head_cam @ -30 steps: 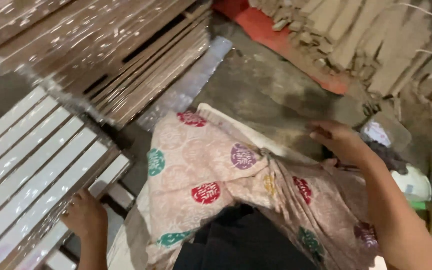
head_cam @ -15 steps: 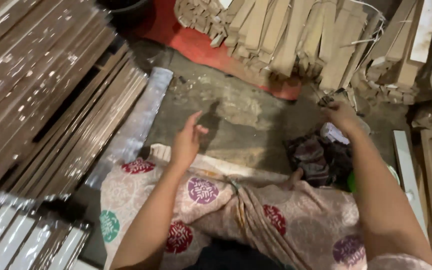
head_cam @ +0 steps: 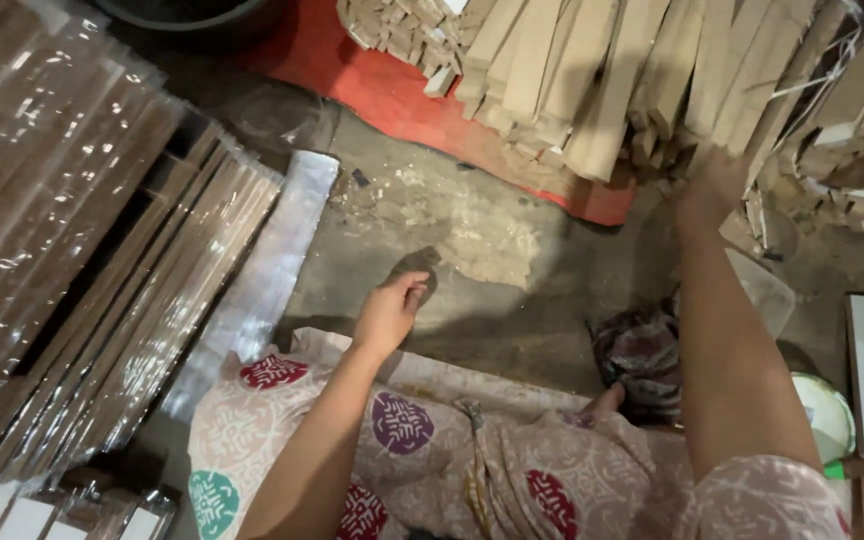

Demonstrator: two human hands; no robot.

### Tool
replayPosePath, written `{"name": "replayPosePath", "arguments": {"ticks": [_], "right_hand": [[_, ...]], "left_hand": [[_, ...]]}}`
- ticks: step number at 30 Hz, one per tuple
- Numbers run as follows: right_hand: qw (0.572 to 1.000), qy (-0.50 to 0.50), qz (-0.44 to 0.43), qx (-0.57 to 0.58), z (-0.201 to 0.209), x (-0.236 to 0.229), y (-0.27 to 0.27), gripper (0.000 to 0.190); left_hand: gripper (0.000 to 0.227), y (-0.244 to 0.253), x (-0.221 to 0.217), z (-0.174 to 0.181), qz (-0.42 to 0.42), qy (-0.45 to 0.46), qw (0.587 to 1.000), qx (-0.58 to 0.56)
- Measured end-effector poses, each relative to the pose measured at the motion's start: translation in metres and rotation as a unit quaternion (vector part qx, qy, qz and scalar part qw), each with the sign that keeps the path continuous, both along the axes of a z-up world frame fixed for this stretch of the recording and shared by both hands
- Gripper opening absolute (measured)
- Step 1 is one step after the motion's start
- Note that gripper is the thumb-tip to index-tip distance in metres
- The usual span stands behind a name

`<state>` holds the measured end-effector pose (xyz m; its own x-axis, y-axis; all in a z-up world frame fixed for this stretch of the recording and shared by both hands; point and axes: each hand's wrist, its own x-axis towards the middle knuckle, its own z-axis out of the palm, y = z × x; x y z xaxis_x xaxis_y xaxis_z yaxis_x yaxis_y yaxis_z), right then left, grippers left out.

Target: The person is cleaning white frame components by wiping them with a cloth and then stacking them.

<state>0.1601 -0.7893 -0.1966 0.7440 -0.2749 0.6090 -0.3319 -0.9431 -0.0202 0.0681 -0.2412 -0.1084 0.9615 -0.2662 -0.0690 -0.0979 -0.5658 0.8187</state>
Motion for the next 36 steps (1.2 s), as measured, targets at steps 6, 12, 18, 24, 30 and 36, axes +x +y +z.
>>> {"name": "replayPosePath", "arguments": {"ticks": [6,12,18,24,30,36], "right_hand": [[0.846,-0.02,-0.067,0.528,0.032,-0.013,0.002,0.034],[0.68,-0.126,-0.014,0.722,0.078,-0.003,-0.036,0.02],[0.65,0.008,-0.039,0.759,0.16,-0.003,-0.032,0.025],[0.86,0.306,0.04,0.407,0.028,0.0,-0.058,0.038],[0.904,0.249,-0.214,0.273,-0.047,0.057,-0.075,0.058],[0.91,0.368,-0.107,0.159,-0.085,0.077,-0.143,0.031]], "left_hand": [[0.037,-0.021,-0.021,0.033,-0.031,-0.041,0.998,0.022],[0.029,-0.033,-0.028,0.036,-0.101,-0.058,0.987,0.111],[0.029,-0.029,-0.021,0.018,-0.114,-0.028,0.988,0.1],[0.028,-0.022,-0.019,0.001,-0.095,-0.01,0.991,0.097],[0.026,-0.018,-0.017,-0.001,-0.093,0.007,0.992,0.088],[0.026,-0.02,-0.015,-0.006,-0.09,0.05,0.99,0.097]]}}
